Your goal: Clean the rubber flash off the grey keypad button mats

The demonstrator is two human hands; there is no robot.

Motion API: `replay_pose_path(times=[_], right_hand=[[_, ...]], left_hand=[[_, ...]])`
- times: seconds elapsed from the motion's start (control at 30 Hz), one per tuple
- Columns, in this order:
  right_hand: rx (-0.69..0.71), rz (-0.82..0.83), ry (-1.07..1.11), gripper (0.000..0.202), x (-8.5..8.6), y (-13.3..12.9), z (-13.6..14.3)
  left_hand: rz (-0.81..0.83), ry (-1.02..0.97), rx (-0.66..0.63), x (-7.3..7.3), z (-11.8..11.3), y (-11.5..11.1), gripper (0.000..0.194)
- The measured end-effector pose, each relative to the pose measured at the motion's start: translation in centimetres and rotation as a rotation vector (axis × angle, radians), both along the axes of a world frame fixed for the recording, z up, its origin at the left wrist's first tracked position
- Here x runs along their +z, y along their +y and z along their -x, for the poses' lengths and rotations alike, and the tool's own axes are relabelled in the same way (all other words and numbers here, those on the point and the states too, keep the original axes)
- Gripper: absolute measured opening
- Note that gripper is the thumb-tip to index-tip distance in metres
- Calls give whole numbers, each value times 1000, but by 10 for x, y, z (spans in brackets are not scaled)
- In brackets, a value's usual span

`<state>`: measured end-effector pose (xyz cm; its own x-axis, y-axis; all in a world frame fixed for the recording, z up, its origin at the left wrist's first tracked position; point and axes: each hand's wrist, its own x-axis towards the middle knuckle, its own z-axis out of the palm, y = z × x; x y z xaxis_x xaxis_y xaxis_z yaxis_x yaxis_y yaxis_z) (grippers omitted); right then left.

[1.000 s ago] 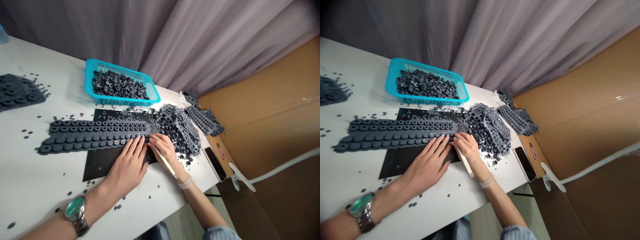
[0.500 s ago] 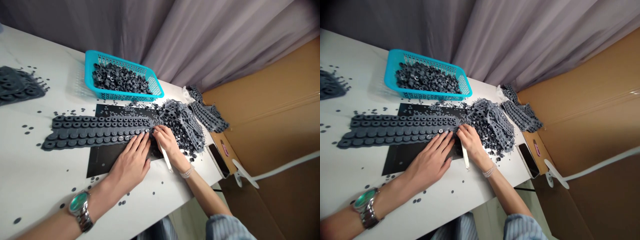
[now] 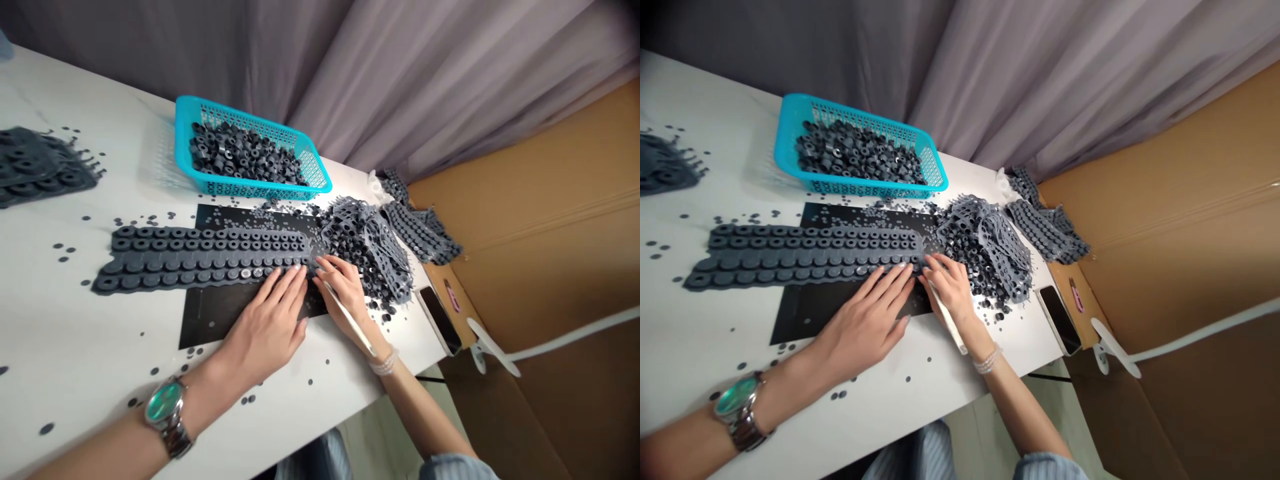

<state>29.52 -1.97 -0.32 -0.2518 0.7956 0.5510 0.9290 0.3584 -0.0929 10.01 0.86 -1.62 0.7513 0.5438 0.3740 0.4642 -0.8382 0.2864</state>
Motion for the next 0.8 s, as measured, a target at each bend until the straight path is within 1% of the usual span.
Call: replay_pose_path(times=[0.1, 0.23, 0.43, 0.6, 0.67, 0.77, 0.8], right_hand=[[48, 1, -4, 13, 2, -5, 1], [104, 18, -42, 13, 4, -6, 1], [83, 54, -79, 12, -1, -2, 2], [79, 105, -115, 16, -8, -2, -1], [16, 95, -106, 16, -7, 0, -6], [-159, 14, -10, 14, -1, 4, -10], [-167, -3, 11, 13, 2, 4, -10]], left_hand=[[-61, -16, -66, -3, 0, -2, 49], [-54, 11, -58, -6, 0, -2, 49], [-18, 37, -73, -4, 0, -1, 50], [27, 48, -87, -2, -1, 0, 52], [34, 41, -85, -2, 0, 0, 52], [33, 36, -83, -2, 0, 1, 51], [32, 33, -84, -1, 0, 1, 51]])
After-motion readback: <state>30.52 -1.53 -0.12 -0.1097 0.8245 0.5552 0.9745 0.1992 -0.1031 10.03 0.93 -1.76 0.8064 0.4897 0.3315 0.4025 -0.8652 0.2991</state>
